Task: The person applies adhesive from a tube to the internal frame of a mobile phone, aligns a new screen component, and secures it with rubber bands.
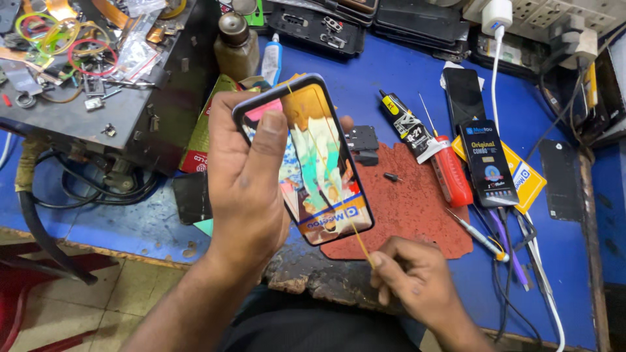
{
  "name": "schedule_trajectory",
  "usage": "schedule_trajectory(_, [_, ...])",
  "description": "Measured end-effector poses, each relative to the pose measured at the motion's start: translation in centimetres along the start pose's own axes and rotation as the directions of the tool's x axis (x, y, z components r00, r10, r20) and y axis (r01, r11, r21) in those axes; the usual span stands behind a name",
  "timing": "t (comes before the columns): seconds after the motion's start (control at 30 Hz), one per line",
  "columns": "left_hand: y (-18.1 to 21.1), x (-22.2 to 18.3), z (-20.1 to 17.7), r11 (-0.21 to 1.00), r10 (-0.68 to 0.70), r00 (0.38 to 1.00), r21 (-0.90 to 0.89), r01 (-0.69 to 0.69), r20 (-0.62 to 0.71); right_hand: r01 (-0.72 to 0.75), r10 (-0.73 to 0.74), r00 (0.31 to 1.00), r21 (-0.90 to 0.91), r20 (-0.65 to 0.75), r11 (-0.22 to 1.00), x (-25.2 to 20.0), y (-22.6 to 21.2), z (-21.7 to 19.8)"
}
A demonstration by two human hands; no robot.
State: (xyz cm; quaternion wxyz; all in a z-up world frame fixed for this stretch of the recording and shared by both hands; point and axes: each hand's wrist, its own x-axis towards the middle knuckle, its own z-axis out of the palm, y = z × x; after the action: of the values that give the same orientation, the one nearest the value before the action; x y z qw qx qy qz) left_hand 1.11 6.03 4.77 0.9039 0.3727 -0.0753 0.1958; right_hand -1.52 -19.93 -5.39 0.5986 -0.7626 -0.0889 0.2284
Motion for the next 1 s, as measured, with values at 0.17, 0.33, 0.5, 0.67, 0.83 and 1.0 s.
schedule_trajectory(0.17, [-1.2,0.0,0.1,0.993,-0.038,0.997,-0.106,0.046,0.07,0.173,-0.156,0.976,0.111,-0.15,0.979,-1.7,1.1,0.0])
schedule_trajectory(0.33, [-2.9,-2.8,-0.7,0.795,-0.04,0.961,0.591,-0.136,0.275,0.467,-0.506,0.852,-0.244,-0.133,0.85,-2.4,-3.7,-1.1])
schedule_trajectory(0.5, [-3.3,-4.5,-0.3,0.658,-0.277,0.899,0.749,-0.079,0.338,0.527,-0.493,0.828,0.072,-0.269,0.847,-1.1,-9.0,-2.2])
schedule_trajectory(0.67, [-2.4,-4.3,-0.4,0.607,-0.381,0.829,0.787,-0.108,0.409,0.462,-0.456,0.885,-0.277,0.093,0.842,0.4,-10.8,-3.3])
schedule_trajectory(0.83, [-2.8,-4.1,-0.4,0.733,-0.339,0.88,0.68,0.026,0.332,0.274,-0.277,0.961,-0.078,-0.026,0.958,0.8,-10.0,-2.1])
schedule_trajectory(1.0, [-3.7,-6.7,1.6,0.342,0.092,0.909,0.845,-0.412,0.406,0.32,-0.33,0.932,-0.086,-0.152,0.944,1.2,-11.0,-0.7])
